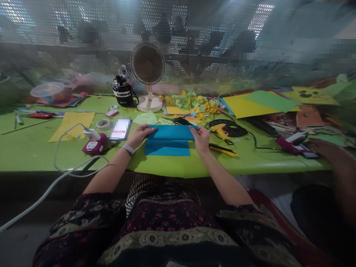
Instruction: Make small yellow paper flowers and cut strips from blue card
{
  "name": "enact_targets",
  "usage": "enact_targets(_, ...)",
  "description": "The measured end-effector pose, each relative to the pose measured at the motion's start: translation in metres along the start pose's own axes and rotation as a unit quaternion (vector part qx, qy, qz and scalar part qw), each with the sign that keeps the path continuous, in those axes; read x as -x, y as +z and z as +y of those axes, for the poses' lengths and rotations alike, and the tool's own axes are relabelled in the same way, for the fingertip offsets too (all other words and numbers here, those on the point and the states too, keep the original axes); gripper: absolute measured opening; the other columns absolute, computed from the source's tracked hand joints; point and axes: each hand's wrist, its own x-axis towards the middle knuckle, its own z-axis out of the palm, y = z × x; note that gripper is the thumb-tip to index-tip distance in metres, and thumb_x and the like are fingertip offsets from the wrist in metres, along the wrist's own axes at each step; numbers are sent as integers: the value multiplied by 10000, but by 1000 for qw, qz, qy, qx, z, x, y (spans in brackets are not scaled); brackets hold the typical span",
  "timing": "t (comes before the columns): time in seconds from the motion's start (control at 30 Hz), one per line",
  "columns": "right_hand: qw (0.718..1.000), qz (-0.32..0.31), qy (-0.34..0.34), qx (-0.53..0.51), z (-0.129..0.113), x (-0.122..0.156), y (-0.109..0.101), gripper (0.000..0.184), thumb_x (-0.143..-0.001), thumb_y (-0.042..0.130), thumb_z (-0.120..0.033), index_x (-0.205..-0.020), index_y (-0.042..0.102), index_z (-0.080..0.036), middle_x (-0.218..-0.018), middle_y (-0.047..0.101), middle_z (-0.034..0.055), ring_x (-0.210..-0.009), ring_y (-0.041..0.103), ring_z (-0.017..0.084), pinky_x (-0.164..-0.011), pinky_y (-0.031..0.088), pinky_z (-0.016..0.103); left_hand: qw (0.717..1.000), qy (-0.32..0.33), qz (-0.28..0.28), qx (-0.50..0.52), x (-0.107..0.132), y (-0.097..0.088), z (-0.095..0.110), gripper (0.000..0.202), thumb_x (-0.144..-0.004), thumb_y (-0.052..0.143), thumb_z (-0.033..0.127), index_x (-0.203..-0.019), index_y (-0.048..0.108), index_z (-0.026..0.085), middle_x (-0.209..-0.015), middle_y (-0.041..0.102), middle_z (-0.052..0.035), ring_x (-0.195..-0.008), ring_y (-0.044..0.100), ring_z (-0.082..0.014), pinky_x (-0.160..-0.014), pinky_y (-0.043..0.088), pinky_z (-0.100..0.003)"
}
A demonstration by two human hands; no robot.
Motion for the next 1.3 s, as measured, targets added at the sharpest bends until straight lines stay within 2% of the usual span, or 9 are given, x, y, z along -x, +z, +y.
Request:
enact_targets(0.23, 1000, 1, 0, -3, 2, -2, 2, 446, -681, 736, -653, -718, 627, -221, -615, 523, -34, -565, 413, 123, -528, 333, 280, 999, -16, 32, -38, -1, -5, -2, 463, -424, 980, 382, -662, 652, 159, -637, 669, 13, -534, 556, -77, -491, 405, -190)
enact_targets(0.4, 993, -67, 30, 88, 11, -8, -1, 459, -634, 777, -632, -585, 593, -215, -548, 492, -48, -545, 401, 117, -548, 332, 288, 987, -66, 40, -142, -6, -18, -1, 421, -401, 973, 320, -565, 620, 161, -520, 579, 25, -474, 458, -72, -464, 306, -207)
enact_targets(0.6, 946, -177, 27, 269, 20, -18, 1, 341, -664, 807, -474, -563, 604, -220, -590, 593, -13, -595, 511, 159, -590, 352, 301, 941, -73, 33, -328, -13, -31, 0, 315, -469, 931, 270, -490, 633, 171, -431, 497, 40, -456, 384, -82, -475, 263, -242)
enact_targets(0.7, 925, -188, 20, 328, 22, -19, 3, 276, -675, 799, -420, -586, 624, -227, -641, 648, 6, -614, 548, 175, -581, 360, 298, 916, -60, 22, -397, -18, -34, -1, 265, -468, 922, 264, -500, 672, 182, -459, 559, 20, -483, 433, -106, -494, 303, -252)
enact_targets(0.83, 911, -186, -3, 368, 23, -18, 6, 221, -693, 792, -376, -631, 642, -226, -694, 681, 24, -654, 582, 187, -576, 372, 295, 901, -33, 12, -433, -23, -34, -1, 247, -472, 912, 267, -487, 677, 193, -453, 576, 8, -483, 450, -122, -500, 301, -265)
enact_targets(1.07, 872, -196, 6, 449, 11, -12, 8, 220, -764, 796, -376, -760, 644, -217, -831, 710, 56, -759, 631, 214, -603, 399, 303, 867, -17, 38, -496, -20, -29, -3, 291, -515, 906, 276, -479, 627, 203, -487, 565, -6, -543, 498, -159, -556, 340, -286)
enact_targets(1.13, 860, -211, 20, 465, 5, -12, 6, 244, -794, 782, -398, -884, 653, -211, -897, 716, 68, -812, 647, 229, -618, 421, 306, 852, -15, 38, -522, -17, -29, -2, 273, -547, 898, 300, -545, 647, 192, -551, 596, -18, -580, 529, -171, -581, 371, -287)
enact_targets(1.2, 846, -216, 14, 487, -1, -12, 5, 346, -814, 770, -403, -1057, 632, -199, -1003, 713, 90, -878, 655, 247, -646, 449, 315, 827, -5, 35, -561, -14, -27, 1, 272, -598, 875, 327, -757, 717, 173, -707, 665, -42, -679, 588, -196, -640, 427, -286)
enact_targets(1.3, 807, -243, -55, 536, -10, -14, 7, 442, -853, 733, -379, -1210, 577, -168, -1160, 672, 141, -1021, 633, 281, -708, 474, 328, 760, 39, 28, -648, -11, -19, 8, 588, -658, 830, 324, -1196, 653, 164, -1057, 695, -100, -969, 637, -261, -827, 498, -322)
